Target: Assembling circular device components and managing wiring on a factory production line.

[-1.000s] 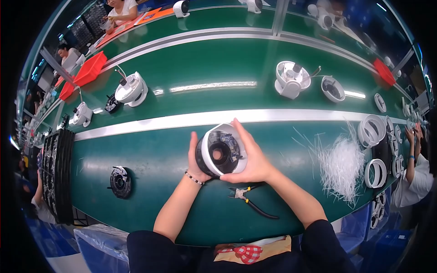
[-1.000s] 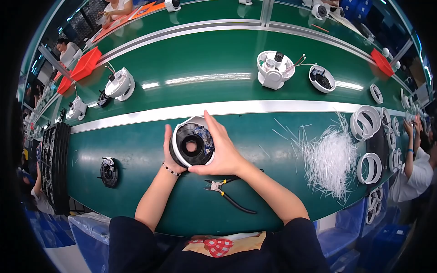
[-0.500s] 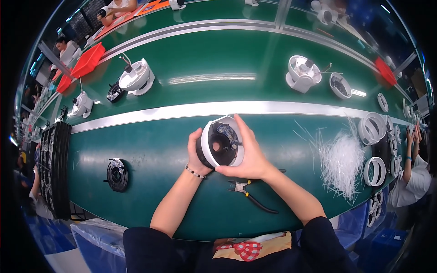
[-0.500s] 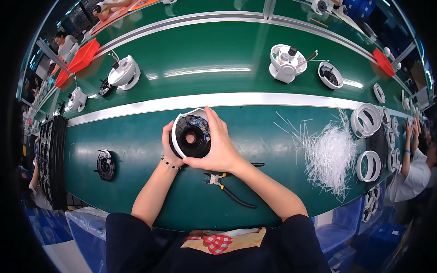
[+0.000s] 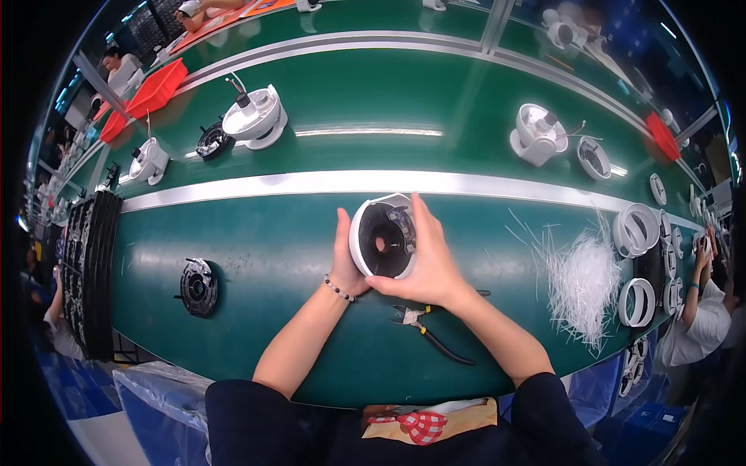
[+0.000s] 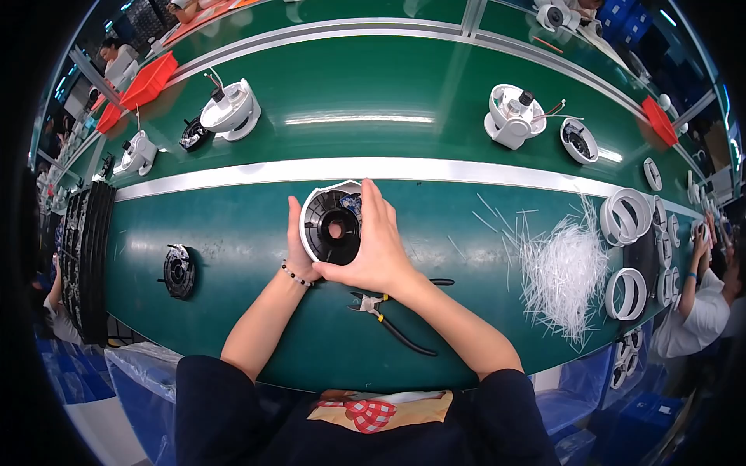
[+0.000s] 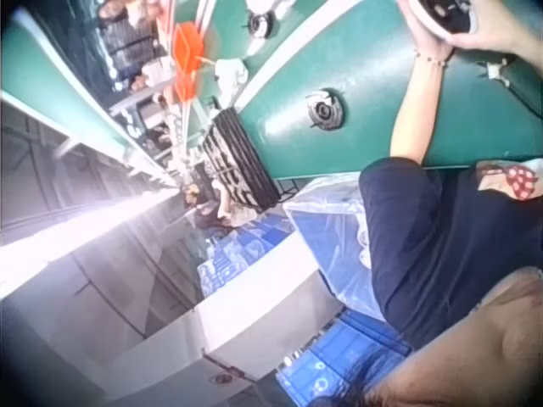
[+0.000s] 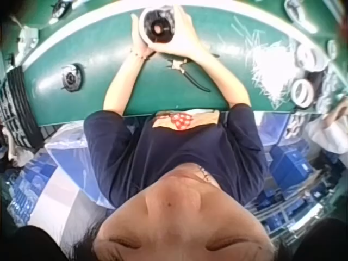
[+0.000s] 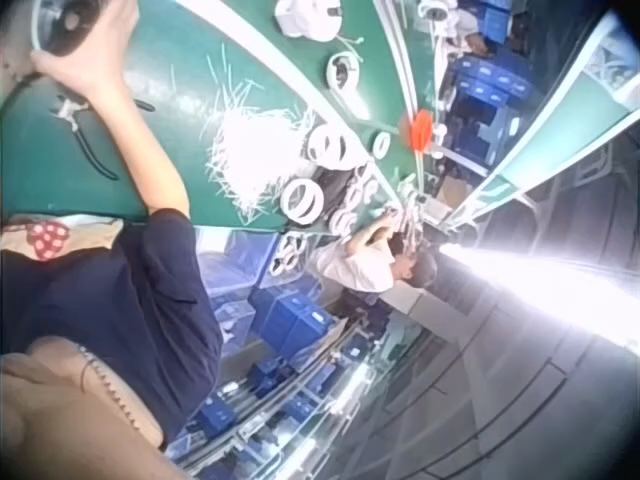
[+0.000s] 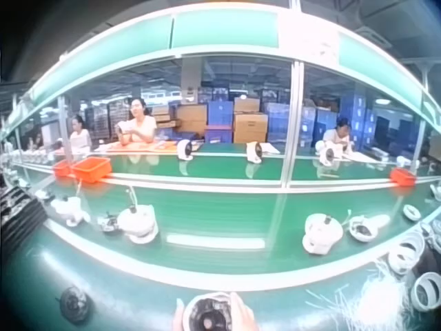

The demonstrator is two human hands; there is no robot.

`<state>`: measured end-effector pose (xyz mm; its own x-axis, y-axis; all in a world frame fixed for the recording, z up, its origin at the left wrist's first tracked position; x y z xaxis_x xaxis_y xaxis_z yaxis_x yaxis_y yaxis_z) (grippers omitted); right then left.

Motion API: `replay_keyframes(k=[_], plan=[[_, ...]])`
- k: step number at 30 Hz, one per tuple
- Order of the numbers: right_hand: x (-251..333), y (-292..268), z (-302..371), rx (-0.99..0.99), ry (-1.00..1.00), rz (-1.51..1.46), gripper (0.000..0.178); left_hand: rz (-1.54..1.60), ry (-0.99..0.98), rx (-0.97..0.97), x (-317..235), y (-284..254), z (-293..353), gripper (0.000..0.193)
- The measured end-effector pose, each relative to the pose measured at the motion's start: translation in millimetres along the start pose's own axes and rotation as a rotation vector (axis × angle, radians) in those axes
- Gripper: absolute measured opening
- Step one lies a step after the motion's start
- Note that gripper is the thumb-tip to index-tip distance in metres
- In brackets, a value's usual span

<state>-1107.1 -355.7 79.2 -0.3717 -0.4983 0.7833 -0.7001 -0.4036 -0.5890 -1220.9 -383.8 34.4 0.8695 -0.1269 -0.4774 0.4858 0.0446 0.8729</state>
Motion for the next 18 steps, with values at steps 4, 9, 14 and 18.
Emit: replay_keyframes(k=[4,9,14,18], plan=[[7.4,6.6,-5.1,-0.007,-0.059,0.077,0.113,0.015,-0.015,-0.004,-10.1,-3.7,3.7,0.072],[16.1,12.0,-9.8,0.002,-0.276,0.211,0.113,0.085,-0.063,0.041,-18.7,-17.2,6.7,0.067],[20.1,14.9,-15.3,0.060,-0.288,0.259,0.114,0.132,-0.092,0.068,-25.8,-17.7,12.2,0.070],[17.0,31.1,-18.0,-0.045,-0.213,0.239,0.114,0.093,0.003,0.031,-30.9,-23.4,18.8,0.070]])
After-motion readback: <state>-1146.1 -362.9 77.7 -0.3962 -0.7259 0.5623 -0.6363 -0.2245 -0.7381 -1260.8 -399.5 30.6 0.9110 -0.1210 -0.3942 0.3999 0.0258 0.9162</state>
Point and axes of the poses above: each hand's wrist, its own z-axis away from the middle knuckle, its own y-axis out of the palm, x = y × z, the point moved 3 cm from there along -z, towards the middle knuckle, and after that the axes turned 1 degree about z, right-handed, at the moved point
